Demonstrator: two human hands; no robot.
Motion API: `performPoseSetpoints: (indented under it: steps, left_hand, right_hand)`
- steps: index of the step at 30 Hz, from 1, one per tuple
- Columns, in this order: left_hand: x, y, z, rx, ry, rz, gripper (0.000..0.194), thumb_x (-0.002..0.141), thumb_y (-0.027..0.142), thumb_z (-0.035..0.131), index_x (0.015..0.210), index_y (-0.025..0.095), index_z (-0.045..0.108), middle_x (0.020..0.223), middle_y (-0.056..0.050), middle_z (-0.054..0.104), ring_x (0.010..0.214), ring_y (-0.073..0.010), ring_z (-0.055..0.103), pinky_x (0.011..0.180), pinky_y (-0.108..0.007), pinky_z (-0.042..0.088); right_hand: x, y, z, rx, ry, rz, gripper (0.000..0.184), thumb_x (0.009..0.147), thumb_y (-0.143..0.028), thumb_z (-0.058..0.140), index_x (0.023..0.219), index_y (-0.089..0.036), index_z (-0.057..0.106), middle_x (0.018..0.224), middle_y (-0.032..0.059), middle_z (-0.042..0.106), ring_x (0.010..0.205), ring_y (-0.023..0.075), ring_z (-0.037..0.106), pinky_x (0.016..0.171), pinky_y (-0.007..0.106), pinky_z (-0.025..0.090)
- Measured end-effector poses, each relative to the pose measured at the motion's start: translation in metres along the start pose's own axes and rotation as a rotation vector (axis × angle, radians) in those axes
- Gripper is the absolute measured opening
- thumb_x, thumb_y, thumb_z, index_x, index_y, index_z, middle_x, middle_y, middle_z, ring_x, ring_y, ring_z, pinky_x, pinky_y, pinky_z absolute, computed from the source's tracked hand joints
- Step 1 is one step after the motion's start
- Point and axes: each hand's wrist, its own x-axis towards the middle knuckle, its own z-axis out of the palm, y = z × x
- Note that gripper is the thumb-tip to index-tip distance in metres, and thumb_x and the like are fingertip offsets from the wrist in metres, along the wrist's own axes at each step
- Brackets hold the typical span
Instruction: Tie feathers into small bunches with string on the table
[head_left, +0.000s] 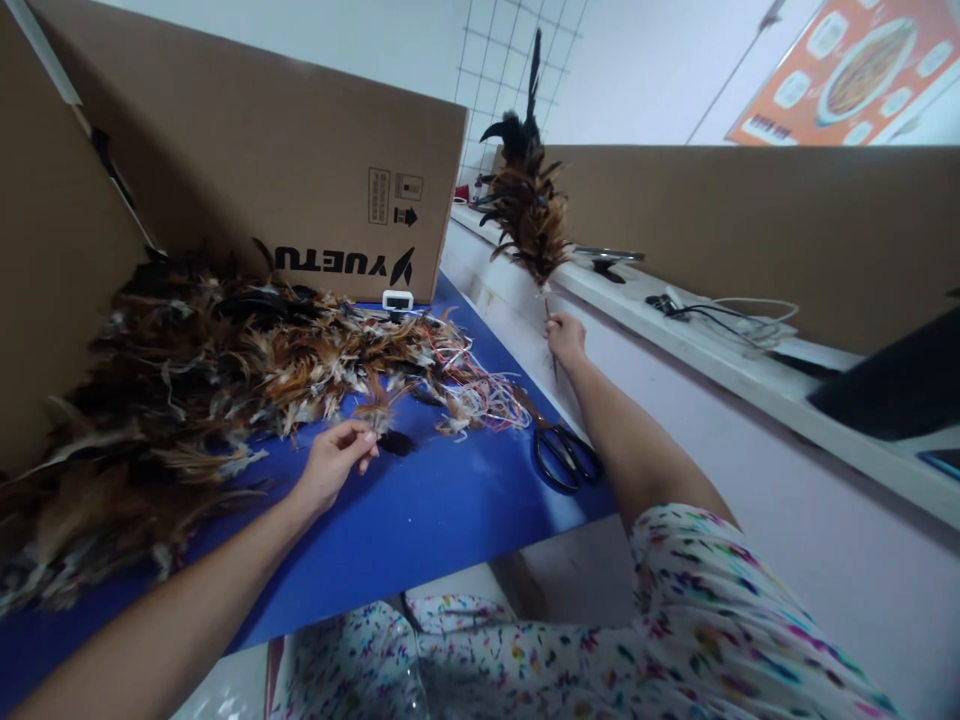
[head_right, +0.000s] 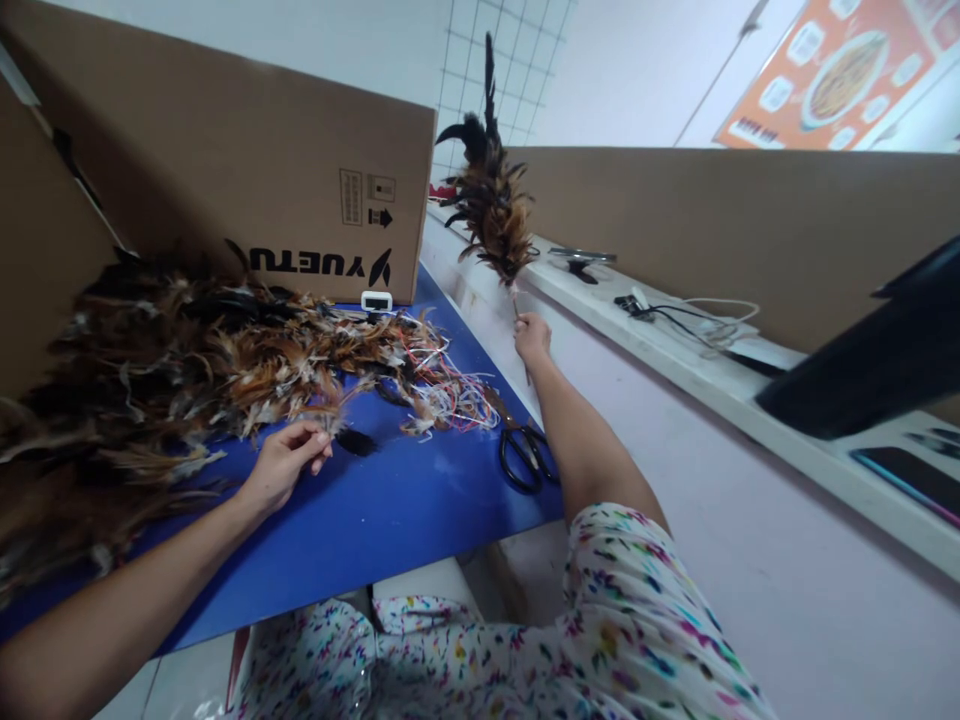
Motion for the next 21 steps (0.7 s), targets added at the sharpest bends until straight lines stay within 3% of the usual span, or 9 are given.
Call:
performPoseSetpoints:
  steps: [9, 21]
  left_hand:
    - [0.0, -0.001, -0.001, -0.001, -0.002, 0.004, 0.042, 0.063, 0.049, 0.087, 0.068, 0.013, 0.065, 0.058, 0.0, 0.064, 0.041, -0.0065, 0.05, 0.043, -0.02, 0.04]
    - [0.0, -0.002, -0.002, 0.016, -0.019, 0.017, 0.042, 0.065, 0.05, 0.086, 0.068, 0.014, 0.064, 0.058, 0.0, 0.064, 0.042, -0.0063, 0.051, 0.044, -0.02, 0.04]
  right_hand:
    - [-0.01, -0.015, -0.005, 0.134, -0.115, 0.082, 0.016, 0.081, -0.006, 0.052, 0.08, -0.015, 0.066, 0.057, -0.0043, 0.054, 0.053, 0.0102, 0.053, 0.067, 0.026, 0.05]
    - [-0.032, -0.016, -0.001, 0.255, -0.291, 0.307, 0.024, 0.079, 0.002, 0.063, 0.063, -0.013, 0.055, 0.049, -0.0027, 0.052, 0.04, 0.0064, 0.049, 0.044, 0.018, 0.041]
